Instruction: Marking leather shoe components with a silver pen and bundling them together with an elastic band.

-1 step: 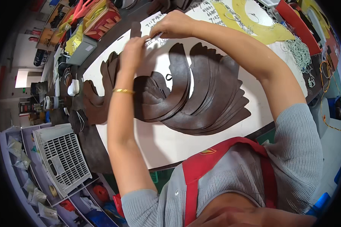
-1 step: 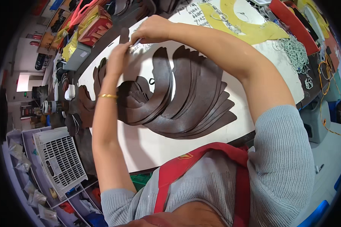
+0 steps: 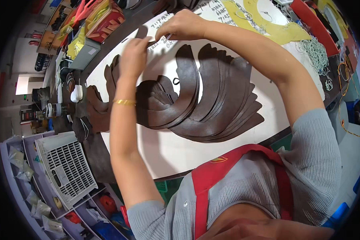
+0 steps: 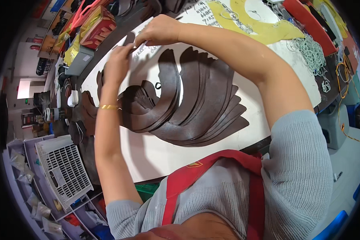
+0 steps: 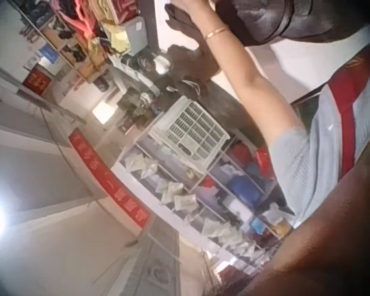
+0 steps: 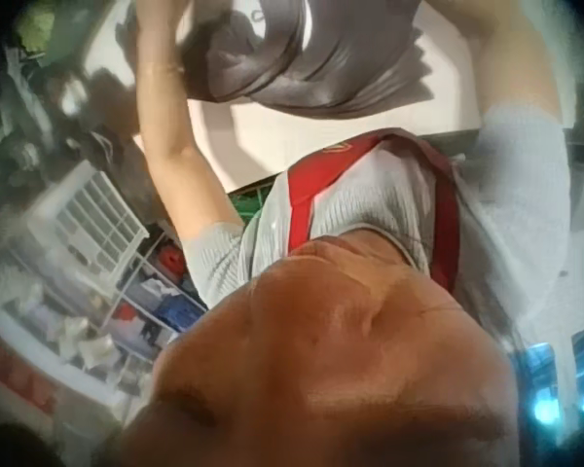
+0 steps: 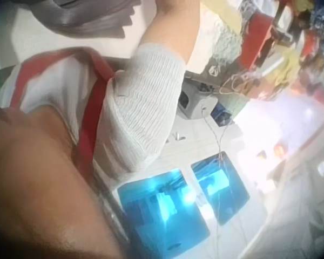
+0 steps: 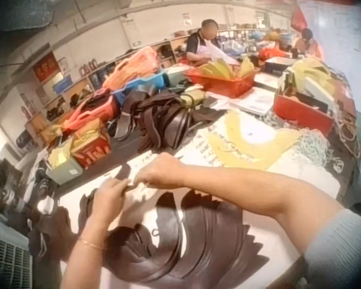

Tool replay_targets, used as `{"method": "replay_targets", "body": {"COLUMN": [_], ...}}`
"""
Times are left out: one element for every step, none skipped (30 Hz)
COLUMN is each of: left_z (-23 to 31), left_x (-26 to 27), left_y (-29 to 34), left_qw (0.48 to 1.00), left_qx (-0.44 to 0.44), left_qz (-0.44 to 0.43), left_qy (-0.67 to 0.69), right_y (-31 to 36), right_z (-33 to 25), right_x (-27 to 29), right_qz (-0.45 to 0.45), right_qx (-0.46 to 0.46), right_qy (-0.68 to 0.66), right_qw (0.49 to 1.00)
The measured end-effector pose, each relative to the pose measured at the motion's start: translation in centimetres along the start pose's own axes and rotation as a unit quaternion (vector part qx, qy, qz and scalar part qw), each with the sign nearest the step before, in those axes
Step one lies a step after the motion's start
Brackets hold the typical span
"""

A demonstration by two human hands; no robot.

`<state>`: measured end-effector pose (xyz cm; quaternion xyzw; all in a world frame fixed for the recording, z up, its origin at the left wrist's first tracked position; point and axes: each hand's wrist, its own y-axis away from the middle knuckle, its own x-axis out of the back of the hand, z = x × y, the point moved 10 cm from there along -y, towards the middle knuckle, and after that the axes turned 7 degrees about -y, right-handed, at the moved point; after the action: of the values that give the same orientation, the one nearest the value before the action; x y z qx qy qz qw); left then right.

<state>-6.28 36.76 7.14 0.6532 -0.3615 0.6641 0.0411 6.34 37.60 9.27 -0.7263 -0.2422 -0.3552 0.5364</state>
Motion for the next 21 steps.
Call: {"method": "replay_targets", "body": {"left_z": [2.6,4.8,7.1,8.8,10.7,12.5,13.9,14.5,15.0,16.1,16.9,17.1,17.3,17.0,17.2,16.6,15.8,15.4,15.0,14.2,13.4], "left_x": [4.4,7.3,9.3,9.4,9.1,9.0,7.9,7.3,6.9,7.9,7.4,6.3,5.2,3.1,2.7,1.6,1.0,0.9,1.0,1.4,1.7], "left_y": [-0.3,0.1,1.2,3.2,4.8,6.9,8.7,9.6,10.1,8.9,8.5,8.2,7.9,8.1,7.6,7.2,7.5,7.7,7.6,7.4,7.1], "left_qw": [0.996,0.991,0.983,0.984,0.981,0.982,0.98,0.978,0.975,0.988,0.987,0.982,0.976,0.961,0.961,0.946,0.927,0.948,0.939,0.94,0.938], "left_qx": [-0.044,-0.068,-0.091,-0.08,-0.071,-0.049,-0.029,-0.007,0.014,0.007,0.008,0.031,0.05,0.065,0.062,0.081,0.102,0.097,0.124,0.156,0.188], "left_qz": [0.044,0.033,0.024,-0.039,-0.101,-0.139,-0.178,-0.188,-0.198,-0.13,-0.132,-0.163,-0.194,-0.255,-0.256,-0.305,-0.353,-0.301,-0.321,-0.304,-0.288], "left_qy": [-0.062,-0.11,-0.158,-0.154,-0.147,-0.116,-0.081,-0.091,-0.102,-0.088,-0.087,-0.086,-0.084,-0.085,-0.083,-0.078,-0.076,-0.043,-0.013,0.016,0.045], "right_y": [1.0,1.9,3.0,3.9,5.2,6.2,7.1,7.9,8.6,8.5,8.1,7.7,7.6,7.2,7.2,7.3,7.8,8.5,9.8,11.2,12.9], "right_z": [0.0,-1.6,-3.4,-5.1,-6.6,-7.8,-8.4,-8.4,-8.3,-8.6,-8.3,-7.9,-8.0,-7.5,-7.1,-6.8,-6.9,-6.1,-5.3,-5.5,-5.6], "right_x": [-0.1,0.6,1.3,1.1,1.0,0.1,-0.7,-1.6,-2.5,-2.2,-2.3,-2.4,-1.9,-1.5,-0.8,0.7,1.8,3.8,5.6,7.6,9.0], "right_qz": [-0.013,0.013,0.039,0.018,-0.003,-0.052,-0.094,-0.125,-0.157,-0.156,-0.194,-0.232,-0.231,-0.225,-0.218,-0.188,-0.188,-0.138,-0.086,-0.039,-0.036], "right_qx": [-0.01,0.027,0.066,0.095,0.122,0.129,0.123,0.12,0.117,0.114,0.076,0.037,0.03,0.0,-0.031,-0.045,-0.048,-0.1,-0.153,-0.131,-0.138], "right_qy": [-0.015,-0.048,-0.079,-0.103,-0.126,-0.128,-0.133,-0.122,-0.11,-0.113,-0.12,-0.125,-0.126,-0.12,-0.114,-0.11,-0.11,-0.149,-0.187,-0.161,-0.158], "right_qw": [1.0,0.998,0.994,0.99,0.985,0.982,0.979,0.977,0.975,0.975,0.971,0.964,0.964,0.967,0.969,0.975,0.975,0.974,0.967,0.978,0.977]}}
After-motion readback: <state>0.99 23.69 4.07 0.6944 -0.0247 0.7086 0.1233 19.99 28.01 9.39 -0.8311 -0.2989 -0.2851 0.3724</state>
